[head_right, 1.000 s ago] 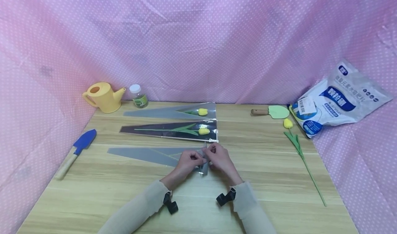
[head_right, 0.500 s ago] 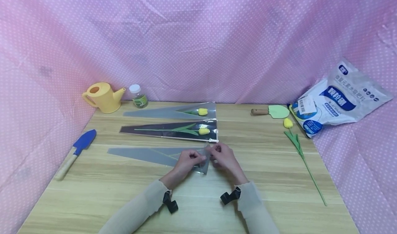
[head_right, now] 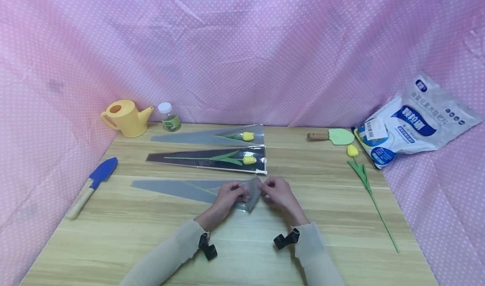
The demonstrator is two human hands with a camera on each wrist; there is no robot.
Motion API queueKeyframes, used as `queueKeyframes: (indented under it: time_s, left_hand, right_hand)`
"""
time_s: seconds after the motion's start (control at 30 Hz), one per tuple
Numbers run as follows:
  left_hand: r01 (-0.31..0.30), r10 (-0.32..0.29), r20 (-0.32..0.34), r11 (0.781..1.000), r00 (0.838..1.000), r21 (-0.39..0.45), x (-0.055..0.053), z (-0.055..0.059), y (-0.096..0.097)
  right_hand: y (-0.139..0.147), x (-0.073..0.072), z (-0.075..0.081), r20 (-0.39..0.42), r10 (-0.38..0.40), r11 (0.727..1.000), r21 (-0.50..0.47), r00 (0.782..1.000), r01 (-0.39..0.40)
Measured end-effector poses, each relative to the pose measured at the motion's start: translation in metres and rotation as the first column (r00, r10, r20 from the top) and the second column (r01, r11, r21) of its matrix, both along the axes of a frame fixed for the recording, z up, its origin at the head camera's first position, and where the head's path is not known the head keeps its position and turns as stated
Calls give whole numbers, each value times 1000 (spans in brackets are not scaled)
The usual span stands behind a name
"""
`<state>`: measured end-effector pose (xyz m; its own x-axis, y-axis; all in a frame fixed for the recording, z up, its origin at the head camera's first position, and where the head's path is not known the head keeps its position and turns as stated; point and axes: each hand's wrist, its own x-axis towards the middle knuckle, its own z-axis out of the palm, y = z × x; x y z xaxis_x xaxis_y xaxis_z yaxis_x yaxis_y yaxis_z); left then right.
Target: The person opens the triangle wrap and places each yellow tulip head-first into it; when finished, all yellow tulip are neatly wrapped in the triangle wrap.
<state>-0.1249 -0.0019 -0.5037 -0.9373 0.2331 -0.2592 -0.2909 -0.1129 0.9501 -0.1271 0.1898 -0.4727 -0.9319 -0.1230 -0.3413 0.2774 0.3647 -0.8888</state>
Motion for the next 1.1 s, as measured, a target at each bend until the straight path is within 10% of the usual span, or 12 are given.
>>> queueKeyframes:
  time_s: [0.6,1.1]
  left_hand:
    - [87,-96,-37,977,995,-197,-8,7,2]
    - [40,-54,-50,968,997,-246,-9,5,5]
  right_hand:
    - [6,-3,-10,-102,26,966,259,994,1]
    - [8,-2,-10,-198,113,898,439,974,-15]
